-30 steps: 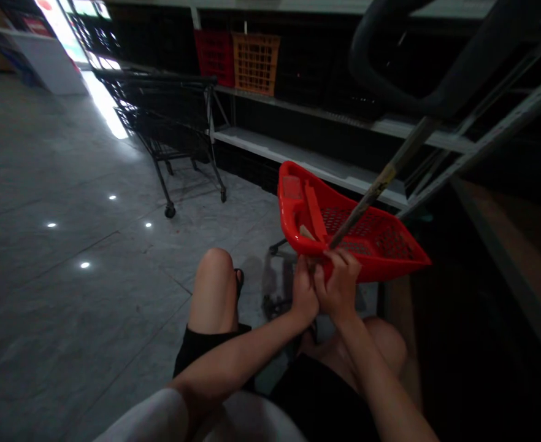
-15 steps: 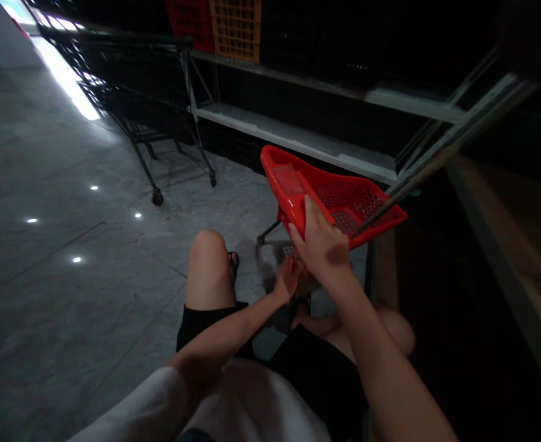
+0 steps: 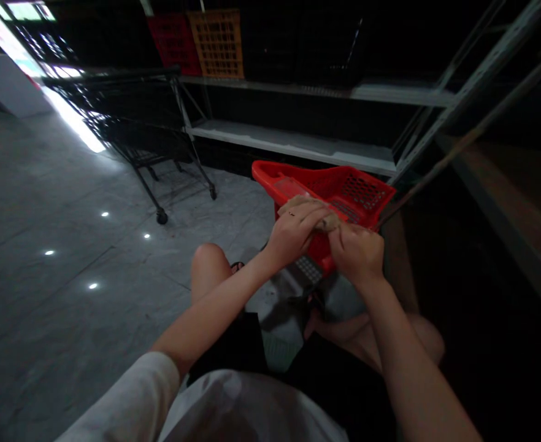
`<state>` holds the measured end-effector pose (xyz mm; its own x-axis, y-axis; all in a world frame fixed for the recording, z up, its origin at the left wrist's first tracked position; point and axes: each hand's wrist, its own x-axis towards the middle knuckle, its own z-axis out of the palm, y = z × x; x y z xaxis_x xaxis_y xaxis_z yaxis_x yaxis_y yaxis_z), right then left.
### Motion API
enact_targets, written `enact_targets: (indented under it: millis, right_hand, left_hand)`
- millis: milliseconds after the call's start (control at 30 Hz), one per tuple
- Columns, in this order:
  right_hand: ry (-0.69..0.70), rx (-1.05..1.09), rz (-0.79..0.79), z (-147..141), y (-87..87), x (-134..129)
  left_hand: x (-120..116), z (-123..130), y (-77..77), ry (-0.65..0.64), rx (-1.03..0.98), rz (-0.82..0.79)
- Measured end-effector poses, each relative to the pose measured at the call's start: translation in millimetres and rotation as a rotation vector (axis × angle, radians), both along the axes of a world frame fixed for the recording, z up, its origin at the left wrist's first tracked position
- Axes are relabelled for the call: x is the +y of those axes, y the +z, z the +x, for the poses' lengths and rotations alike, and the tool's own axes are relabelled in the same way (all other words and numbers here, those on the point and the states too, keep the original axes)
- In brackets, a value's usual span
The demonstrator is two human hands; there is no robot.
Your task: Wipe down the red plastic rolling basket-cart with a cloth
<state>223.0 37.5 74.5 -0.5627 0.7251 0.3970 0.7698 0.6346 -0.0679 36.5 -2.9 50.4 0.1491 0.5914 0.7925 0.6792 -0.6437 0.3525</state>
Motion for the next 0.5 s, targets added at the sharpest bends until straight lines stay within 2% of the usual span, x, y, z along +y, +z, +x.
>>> enact_targets:
  millis: [67,167,300,367,400,500]
  right_hand:
    - [-0.064,0.061,0.073,8.6,-1.3,1.7]
    - [0.014,0.127,0.141,16.8,-3.2,5.2]
    - [0.09,0.157,0.206,18.2,-5.8,11.9]
    - [0.103,0.164,0.217,17.5,-6.6,15.0]
    - [0.106,0.169,0.212,17.9,-7.1,17.0]
    - [0.106,0.196,0.166,24.9,-10.9,27.1]
  left_hand:
    - [20.7,-16.5,5.9,0.082,0.089,-0.046]
    - [44.8,-62.0,20.9,0.278,0.168,-0.165]
    - [59.8,-118.1,38.1,0.511,0.192,-0.317]
    - [60.1,-122.8,39.8,0.539,0.186,-0.35]
    - [58.6,-117.5,38.7,0.528,0.177,-0.349]
    - [50.4,-76.2,30.1,0.429,0.179,-0.255]
